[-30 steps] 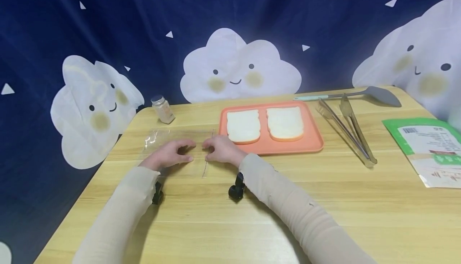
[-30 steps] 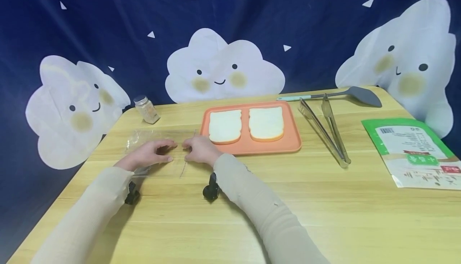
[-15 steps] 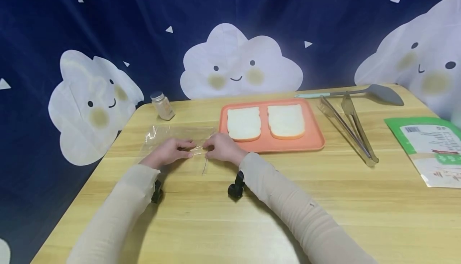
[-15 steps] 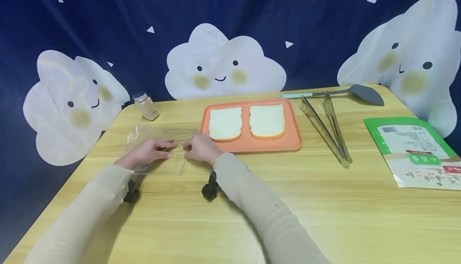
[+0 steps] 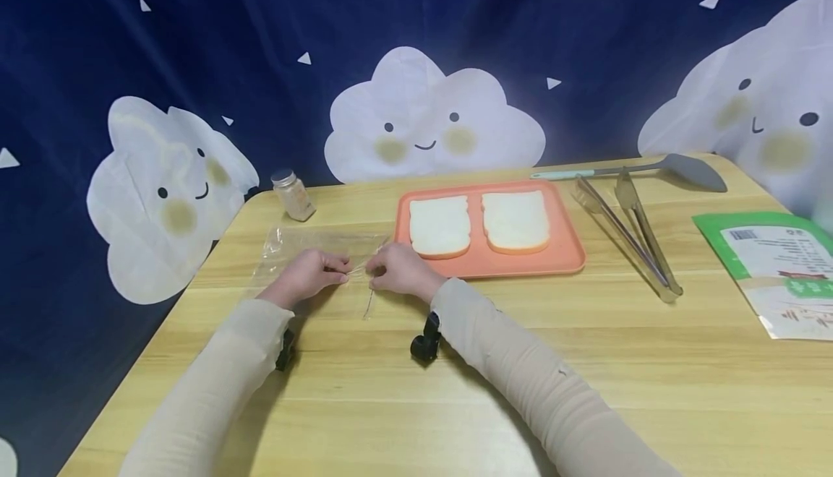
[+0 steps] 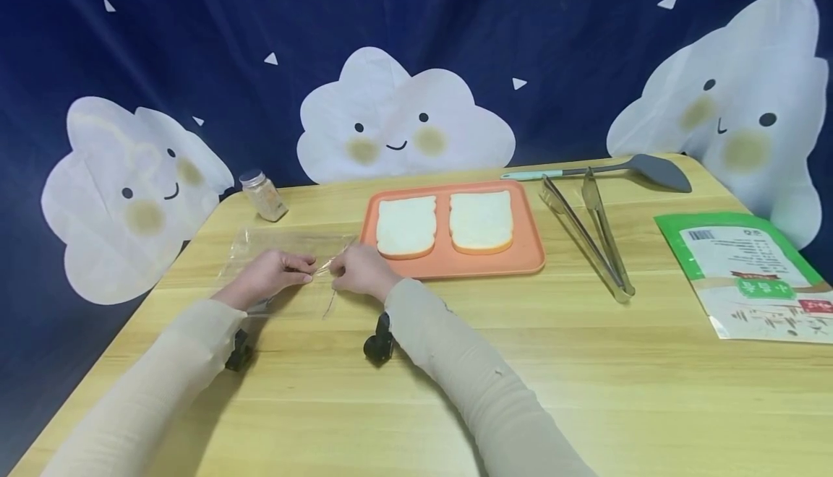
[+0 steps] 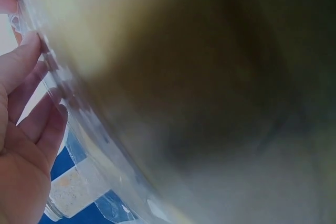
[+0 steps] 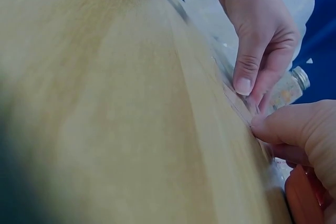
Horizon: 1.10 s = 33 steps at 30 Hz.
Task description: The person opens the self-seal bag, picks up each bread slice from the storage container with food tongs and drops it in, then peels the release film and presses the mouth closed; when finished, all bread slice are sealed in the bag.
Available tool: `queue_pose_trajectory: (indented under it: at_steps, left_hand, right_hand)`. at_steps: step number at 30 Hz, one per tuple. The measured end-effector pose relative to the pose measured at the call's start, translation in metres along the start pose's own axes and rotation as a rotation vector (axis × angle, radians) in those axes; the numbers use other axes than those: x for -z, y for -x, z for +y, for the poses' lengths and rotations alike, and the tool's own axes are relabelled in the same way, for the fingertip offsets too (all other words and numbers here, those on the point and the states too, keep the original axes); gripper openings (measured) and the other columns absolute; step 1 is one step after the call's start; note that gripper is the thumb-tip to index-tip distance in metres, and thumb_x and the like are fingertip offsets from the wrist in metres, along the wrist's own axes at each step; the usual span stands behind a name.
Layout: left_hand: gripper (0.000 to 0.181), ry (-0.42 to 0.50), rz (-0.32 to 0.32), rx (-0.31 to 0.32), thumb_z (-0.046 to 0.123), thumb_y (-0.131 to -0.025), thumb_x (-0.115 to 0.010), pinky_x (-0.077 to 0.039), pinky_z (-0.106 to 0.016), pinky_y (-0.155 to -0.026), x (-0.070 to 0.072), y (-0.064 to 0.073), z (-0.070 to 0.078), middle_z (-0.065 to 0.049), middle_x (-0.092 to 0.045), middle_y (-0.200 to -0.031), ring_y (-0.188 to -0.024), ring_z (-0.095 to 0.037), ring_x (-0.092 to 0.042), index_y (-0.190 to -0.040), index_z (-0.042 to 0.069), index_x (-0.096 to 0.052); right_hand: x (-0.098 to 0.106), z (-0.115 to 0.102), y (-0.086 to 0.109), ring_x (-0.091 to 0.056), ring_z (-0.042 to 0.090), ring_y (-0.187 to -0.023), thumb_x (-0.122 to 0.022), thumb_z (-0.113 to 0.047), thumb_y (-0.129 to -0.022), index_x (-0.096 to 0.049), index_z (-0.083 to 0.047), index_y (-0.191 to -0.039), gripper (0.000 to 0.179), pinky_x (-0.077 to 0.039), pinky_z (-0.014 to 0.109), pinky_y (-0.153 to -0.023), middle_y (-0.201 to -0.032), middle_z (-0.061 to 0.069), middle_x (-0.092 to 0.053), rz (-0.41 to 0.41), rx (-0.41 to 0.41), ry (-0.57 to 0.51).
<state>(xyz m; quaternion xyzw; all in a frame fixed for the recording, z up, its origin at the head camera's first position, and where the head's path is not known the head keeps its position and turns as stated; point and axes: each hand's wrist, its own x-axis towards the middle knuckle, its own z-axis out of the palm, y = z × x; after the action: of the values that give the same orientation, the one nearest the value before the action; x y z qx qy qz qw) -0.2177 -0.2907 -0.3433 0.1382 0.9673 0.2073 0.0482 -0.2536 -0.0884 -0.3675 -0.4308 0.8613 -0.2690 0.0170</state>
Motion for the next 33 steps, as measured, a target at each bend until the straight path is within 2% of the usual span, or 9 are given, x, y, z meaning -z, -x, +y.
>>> queue_pose_trajectory:
  at_steps: [7, 11, 13, 16, 19, 23, 27, 30, 33]
  left_hand:
    - [0.013, -0.061, 0.037, -0.023, 0.009, -0.083, -0.067, -0.043, -0.046, -0.093, -0.001, 0.000, 0.000, -0.018, -0.065, -0.111, -0.106, -0.034, -0.059, -0.092, 0.000, -0.072]
    - [0.010, -0.079, 0.071, -0.042, 0.008, -0.084, -0.065, -0.048, -0.044, -0.085, 0.000, 0.003, -0.002, -0.015, -0.069, -0.096, -0.093, -0.030, -0.063, -0.088, 0.000, -0.070]
    - [0.008, -0.068, 0.088, -0.042, 0.008, -0.085, -0.064, -0.048, -0.044, -0.082, 0.001, 0.005, -0.004, -0.013, -0.069, -0.091, -0.088, -0.027, -0.062, -0.086, 0.002, -0.069]
    - [0.008, -0.026, 0.116, -0.020, 0.009, -0.088, -0.062, -0.048, -0.042, -0.080, 0.002, 0.007, -0.006, -0.009, -0.068, -0.087, -0.085, -0.024, -0.061, -0.086, 0.004, -0.068]
    - [0.009, 0.023, 0.150, 0.004, 0.009, -0.091, -0.057, -0.046, -0.040, -0.078, 0.003, 0.008, -0.007, -0.008, -0.066, -0.086, -0.083, -0.022, -0.058, -0.088, 0.004, -0.065]
    - [0.009, 0.026, 0.202, -0.004, 0.010, -0.094, -0.052, -0.044, -0.038, -0.072, 0.003, 0.010, -0.006, -0.008, -0.060, -0.080, -0.077, -0.022, -0.053, -0.091, 0.004, -0.058]
    - [0.009, 0.008, 0.230, 0.007, 0.012, -0.097, -0.047, -0.042, -0.038, -0.070, 0.003, 0.010, -0.007, -0.008, -0.055, -0.078, -0.075, -0.024, -0.050, -0.095, 0.004, -0.052]
    - [0.012, 0.030, 0.264, 0.022, 0.013, -0.098, -0.044, -0.043, -0.042, -0.074, 0.003, 0.011, -0.006, -0.013, -0.057, -0.084, -0.079, -0.027, -0.052, -0.100, 0.003, -0.050]
    - [0.014, 0.067, 0.324, 0.032, 0.013, -0.099, -0.041, -0.044, -0.044, -0.077, 0.004, 0.012, -0.004, -0.019, -0.059, -0.094, -0.083, -0.030, -0.053, -0.103, 0.001, -0.049]
  right_hand:
    - [-0.001, 0.000, 0.000, -0.044, 0.010, -0.067, -0.068, -0.016, -0.081, -0.070, -0.010, -0.082, 0.006, -0.037, 0.020, -0.064, -0.071, -0.002, -0.059, 0.011, 0.024, 0.000]
    - [-0.001, 0.000, 0.000, -0.037, 0.010, -0.062, -0.067, -0.015, -0.082, -0.057, -0.011, -0.066, 0.019, -0.030, 0.019, -0.060, -0.060, -0.005, -0.042, -0.001, 0.020, -0.018]
    - [-0.001, 0.000, -0.001, -0.034, 0.010, -0.061, -0.067, -0.014, -0.082, -0.052, -0.012, -0.062, 0.025, -0.028, 0.020, -0.060, -0.057, -0.004, -0.038, -0.003, 0.022, -0.022]
    - [-0.001, 0.000, -0.001, -0.037, 0.010, -0.063, -0.067, -0.014, -0.082, -0.059, -0.013, -0.067, 0.017, -0.030, 0.020, -0.061, -0.059, -0.004, -0.045, 0.002, 0.014, -0.024]
    - [-0.001, 0.001, 0.000, -0.045, 0.010, -0.068, -0.068, -0.015, -0.081, -0.070, -0.012, -0.081, 0.004, -0.036, 0.019, -0.065, -0.070, -0.003, -0.059, 0.005, -0.002, -0.019]
    - [-0.001, 0.000, 0.000, -0.056, 0.011, -0.079, -0.069, -0.017, -0.081, -0.072, -0.011, -0.100, 0.019, -0.045, 0.022, -0.074, -0.090, 0.001, -0.069, 0.000, -0.027, -0.022]
    - [0.000, -0.002, 0.001, -0.057, 0.012, -0.080, -0.069, -0.016, -0.081, -0.072, -0.010, -0.101, 0.021, -0.045, 0.024, -0.075, -0.091, 0.003, -0.069, -0.006, -0.029, -0.026]
    - [0.000, -0.002, 0.002, -0.055, 0.011, -0.076, -0.069, -0.016, -0.082, -0.072, -0.010, -0.101, 0.020, -0.044, 0.023, -0.072, -0.089, 0.002, -0.069, -0.004, -0.028, -0.031]
    - [0.001, -0.002, 0.002, -0.052, 0.011, -0.074, -0.068, -0.015, -0.083, -0.072, -0.011, -0.100, 0.018, -0.043, 0.022, -0.070, -0.086, 0.002, -0.067, -0.003, -0.032, -0.039]
